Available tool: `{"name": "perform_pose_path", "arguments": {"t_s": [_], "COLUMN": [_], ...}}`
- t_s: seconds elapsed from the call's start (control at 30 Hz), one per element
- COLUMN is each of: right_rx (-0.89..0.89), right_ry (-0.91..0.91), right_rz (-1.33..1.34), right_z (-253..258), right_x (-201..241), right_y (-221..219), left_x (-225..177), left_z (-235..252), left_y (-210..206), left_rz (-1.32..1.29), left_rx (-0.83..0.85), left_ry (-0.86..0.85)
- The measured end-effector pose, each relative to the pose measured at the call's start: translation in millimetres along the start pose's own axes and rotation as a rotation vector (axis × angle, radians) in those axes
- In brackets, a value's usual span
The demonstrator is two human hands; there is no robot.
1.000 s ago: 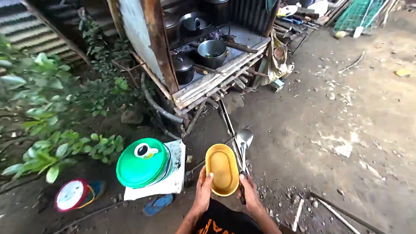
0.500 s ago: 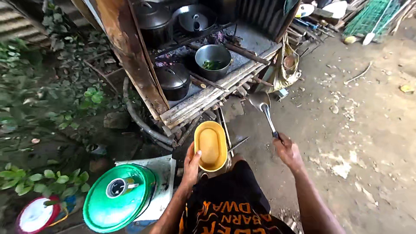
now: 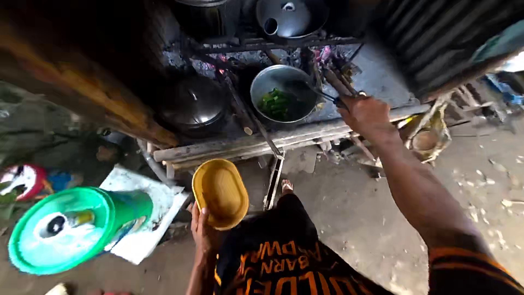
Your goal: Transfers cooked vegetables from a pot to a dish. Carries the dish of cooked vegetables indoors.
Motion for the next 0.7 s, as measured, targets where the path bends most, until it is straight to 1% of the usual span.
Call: {"name": "perform_pose_path", "arguments": {"t_s": [0.07,0.13,0.23,0.3,0.4,0.5,0.6,0.7], "right_rx": [0.087,0.124,0.173,0.192,0.203,0.217,0.254,0.349], "right_ry": [0.066,0.135,0.25,0.317,0.369,0.428,0.458,0.438], "right_rz": [-0.018,-0.053,-0.099,-0.116,-0.119,-0.129,-0.126,-0.11], "right_z": [43.8,87.7,125.6,140.5,149.8,151.0,148.0,139.9], "right_x": [-10.4,-7.4,-1.3,0.9,-3.5,-6.2,4.6,24.7], "right_y": [-19.7,-25.3,-32.4,-29.2,-13.8,3.9,4.0,0.3], "left_x": [0.3,-7.5,-11.4,-9.7,-5.5,0.3,-0.1,-8.2], "left_z": [-26.8,-43.7,-65.2,-73.7,-80.0,-68.6,-46.6,-24.0], "left_y": [-35.3,-61.9,-83.3,-88.1,-91.9,-98.9,-103.8,-99.2], "left_rz": [-0.055,-0.093,-0.089,-0.087,-0.102,-0.12,-0.124,-0.113], "left_rx": [-0.114,-0.169,-0.251,-0.306,-0.362,-0.373,-0.328,-0.283], "left_ry": [0.049,0.035,0.035,0.033,0.044,0.05,0.048,0.029]}}
Point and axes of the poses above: each hand's wrist, its own z-axis towards the middle knuckle, its own y-axis out of the back of the hand, x = y × z, the point moved 6 cm from there along z, towards the middle knuckle, and after that the axes turned 1 degree about z, right-handed, at the moved point
